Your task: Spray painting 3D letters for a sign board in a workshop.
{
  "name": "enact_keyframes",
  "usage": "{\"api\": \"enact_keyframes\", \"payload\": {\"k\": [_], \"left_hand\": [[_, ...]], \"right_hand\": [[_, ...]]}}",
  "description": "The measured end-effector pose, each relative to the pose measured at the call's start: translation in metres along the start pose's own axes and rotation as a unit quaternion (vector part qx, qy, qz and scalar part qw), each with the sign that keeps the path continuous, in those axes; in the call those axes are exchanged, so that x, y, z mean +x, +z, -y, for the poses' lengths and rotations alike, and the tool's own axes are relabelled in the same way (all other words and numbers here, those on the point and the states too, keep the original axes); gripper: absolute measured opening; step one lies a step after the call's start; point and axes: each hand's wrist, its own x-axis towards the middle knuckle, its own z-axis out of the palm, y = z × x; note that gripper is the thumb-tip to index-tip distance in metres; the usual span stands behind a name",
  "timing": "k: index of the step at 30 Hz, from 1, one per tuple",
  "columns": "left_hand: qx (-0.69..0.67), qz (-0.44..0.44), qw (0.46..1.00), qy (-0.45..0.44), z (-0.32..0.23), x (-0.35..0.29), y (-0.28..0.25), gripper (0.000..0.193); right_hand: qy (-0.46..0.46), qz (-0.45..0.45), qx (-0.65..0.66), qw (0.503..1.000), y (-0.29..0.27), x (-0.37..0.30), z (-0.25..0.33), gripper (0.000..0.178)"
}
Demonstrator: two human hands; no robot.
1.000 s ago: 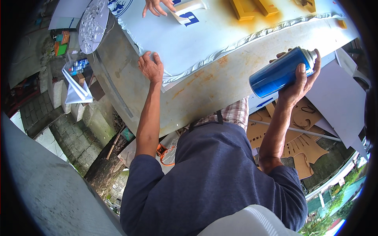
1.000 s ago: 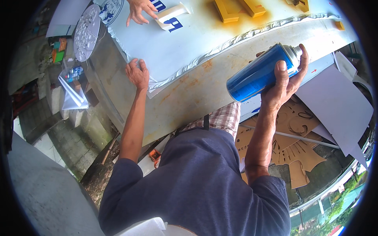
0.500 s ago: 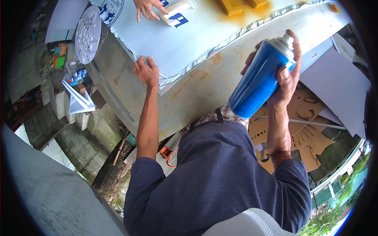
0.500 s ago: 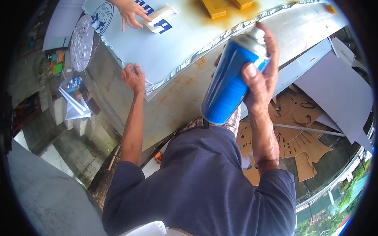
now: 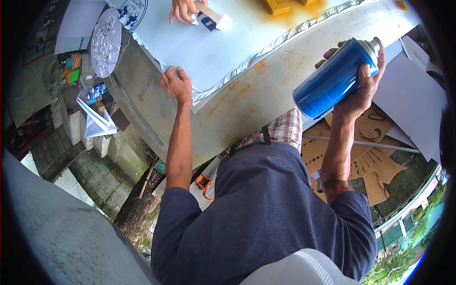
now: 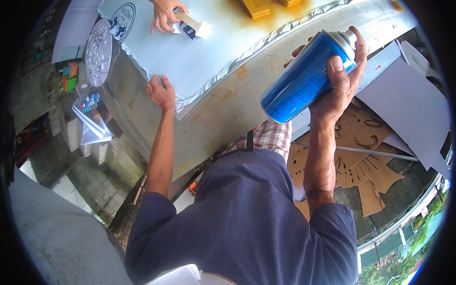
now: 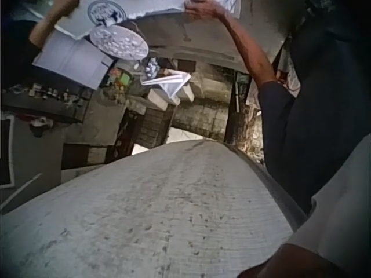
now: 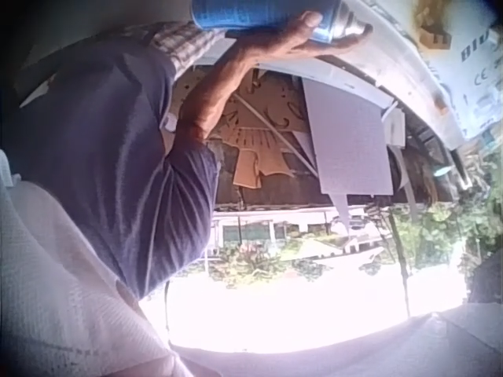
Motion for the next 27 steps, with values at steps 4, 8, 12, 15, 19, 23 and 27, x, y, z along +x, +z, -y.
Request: {"api": "enact_keyframes", "payload": {"k": [4,8,12,15,19,23,27], "left_hand": [[-0.004,-0.014,1.000,0.013,0.004,-0.001,0.003,0.029],[0.001,-0.061,0.996,0.067,0.002,0.006,0.005,0.029],[0.003,-0.002,1.000,-0.010,0.000,0.004,0.004,0.028],[-0.007,-0.027,0.999,0.015,0.000,0.002,0.006,0.027],[-0.005,-0.004,1.000,-0.002,-0.001,0.003,-0.001,0.027],[-0.083,0.001,0.996,0.036,-0.024,0.032,-0.005,0.034],[-0.265,0.048,0.959,0.091,-0.068,0.090,0.003,0.056]], "right_hand": [[0.005,-0.035,-0.013,0.999,-0.005,-0.005,-0.003,0.083],[-0.016,-0.077,-0.050,0.996,-0.005,-0.002,-0.002,0.086],[-0.032,-0.097,-0.041,0.994,-0.008,0.008,0.004,0.085],[-0.027,-0.083,-0.038,0.995,-0.012,0.006,0.008,0.085],[-0.034,-0.079,-0.043,0.995,-0.018,0.002,0.011,0.086],[-0.045,-0.076,-0.076,0.993,-0.023,0.000,0.014,0.086],[-0.044,-0.054,-0.066,0.995,-0.026,-0.004,0.016,0.085]]}}
